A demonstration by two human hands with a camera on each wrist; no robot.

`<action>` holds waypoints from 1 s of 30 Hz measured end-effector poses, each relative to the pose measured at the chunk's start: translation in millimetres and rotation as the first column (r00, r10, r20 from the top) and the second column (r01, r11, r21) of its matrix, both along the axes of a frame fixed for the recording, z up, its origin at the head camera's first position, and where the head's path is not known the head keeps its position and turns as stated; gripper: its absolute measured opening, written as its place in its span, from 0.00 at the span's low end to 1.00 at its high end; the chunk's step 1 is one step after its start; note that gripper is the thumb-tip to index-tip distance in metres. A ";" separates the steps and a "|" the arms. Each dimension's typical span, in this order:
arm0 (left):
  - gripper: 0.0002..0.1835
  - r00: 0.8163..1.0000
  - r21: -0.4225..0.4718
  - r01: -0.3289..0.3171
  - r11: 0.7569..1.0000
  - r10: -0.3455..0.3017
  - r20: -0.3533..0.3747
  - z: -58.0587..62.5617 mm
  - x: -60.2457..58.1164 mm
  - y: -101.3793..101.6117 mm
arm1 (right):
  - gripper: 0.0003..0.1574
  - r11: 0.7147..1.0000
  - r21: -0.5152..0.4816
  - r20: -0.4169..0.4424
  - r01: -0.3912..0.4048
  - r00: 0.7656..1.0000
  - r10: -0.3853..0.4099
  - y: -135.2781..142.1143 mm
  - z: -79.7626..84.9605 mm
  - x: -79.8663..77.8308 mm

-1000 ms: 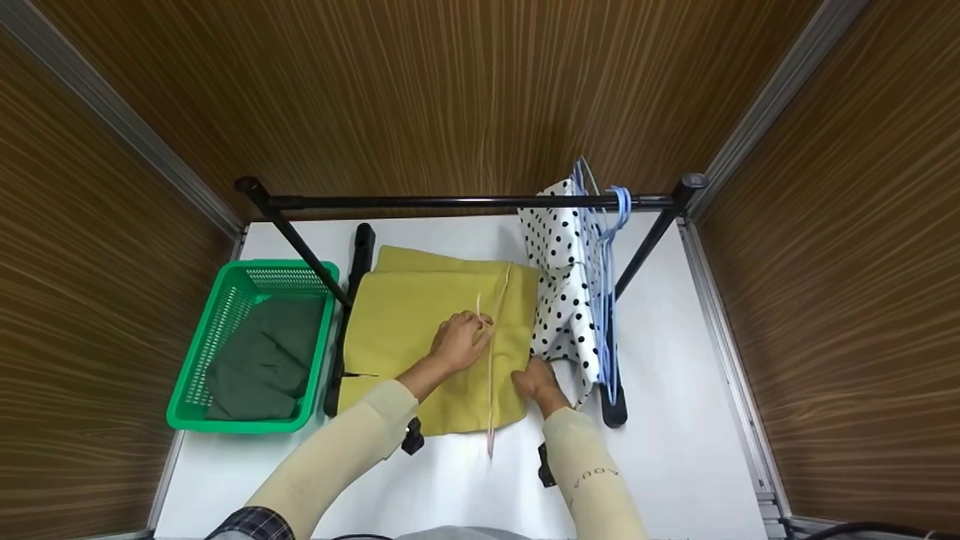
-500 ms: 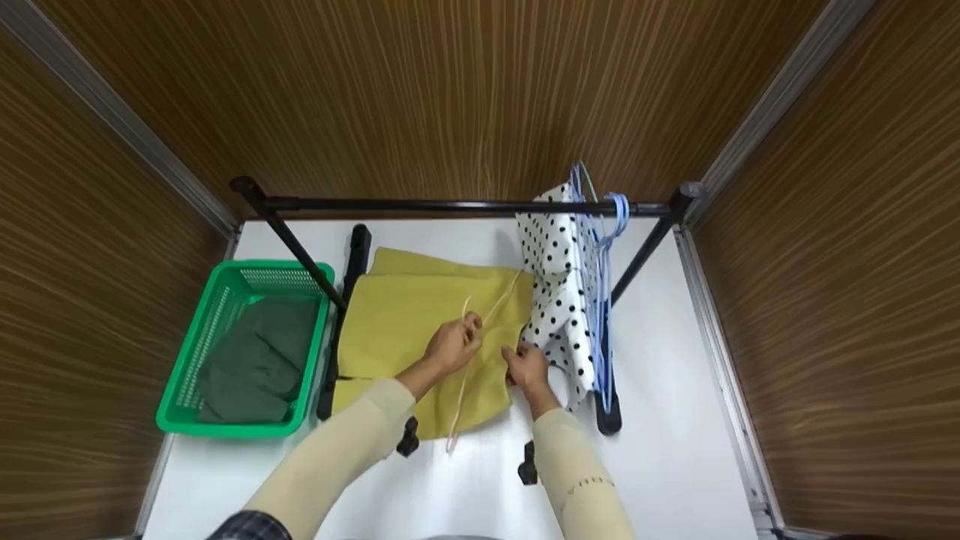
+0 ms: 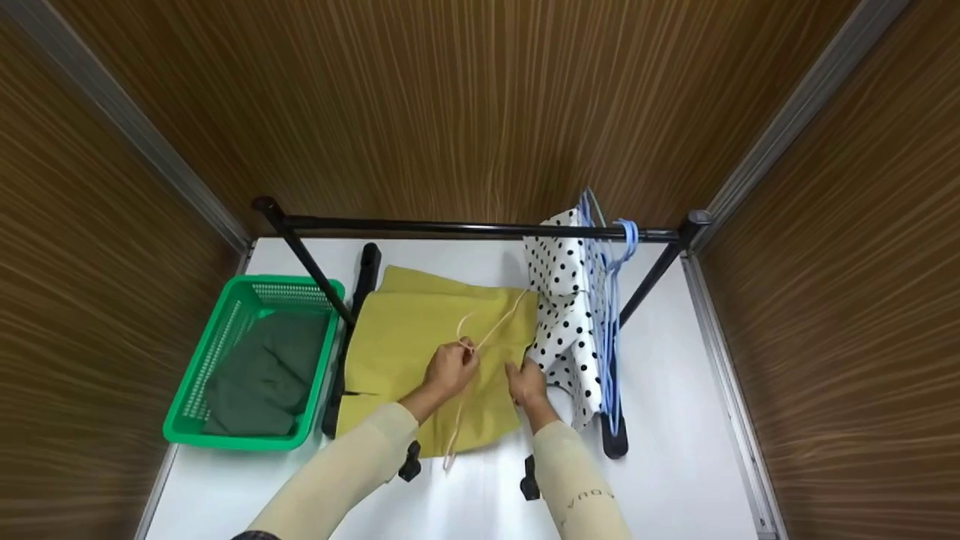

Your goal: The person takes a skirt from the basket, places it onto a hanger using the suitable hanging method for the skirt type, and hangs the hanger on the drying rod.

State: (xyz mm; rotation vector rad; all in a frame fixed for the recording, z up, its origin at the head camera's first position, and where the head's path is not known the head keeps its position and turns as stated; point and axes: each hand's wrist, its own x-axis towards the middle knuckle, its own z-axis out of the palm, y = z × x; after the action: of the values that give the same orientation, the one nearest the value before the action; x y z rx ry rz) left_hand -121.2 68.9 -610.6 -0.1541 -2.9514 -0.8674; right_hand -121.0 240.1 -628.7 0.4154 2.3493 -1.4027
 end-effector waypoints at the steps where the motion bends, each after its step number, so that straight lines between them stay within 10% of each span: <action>1: 0.16 1.000 -0.014 0.002 1.000 -0.002 0.010 -0.6 1.1 1.0 | 0.28 1.000 0.008 -0.002 -0.002 1.000 0.002 1.3 0.2 0.4; 8: 0.22 1.000 -0.042 -0.005 0.999 0.005 -0.001 -3.3 -2.1 -1.2 | 0.16 0.994 0.095 -0.064 -0.056 0.996 0.062 1.1 10.8 -5.0; 19: 0.12 0.949 -0.157 -0.148 0.976 0.096 -0.300 -24.4 5.8 -15.8 | 0.12 0.954 0.285 -0.251 -0.092 0.953 0.167 2.3 18.5 3.5; 30: 0.13 0.882 -0.449 -0.140 0.882 -0.095 -0.462 -33.3 14.3 -21.3 | 0.22 0.924 0.356 -0.285 -0.139 0.926 0.249 -11.8 19.6 5.2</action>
State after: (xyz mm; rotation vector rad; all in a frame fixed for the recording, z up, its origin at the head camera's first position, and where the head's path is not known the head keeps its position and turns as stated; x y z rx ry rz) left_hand -106.8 47.6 -644.0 -0.3024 -2.6122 -0.0538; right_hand -115.8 228.3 -609.1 0.0243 2.8174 -1.0474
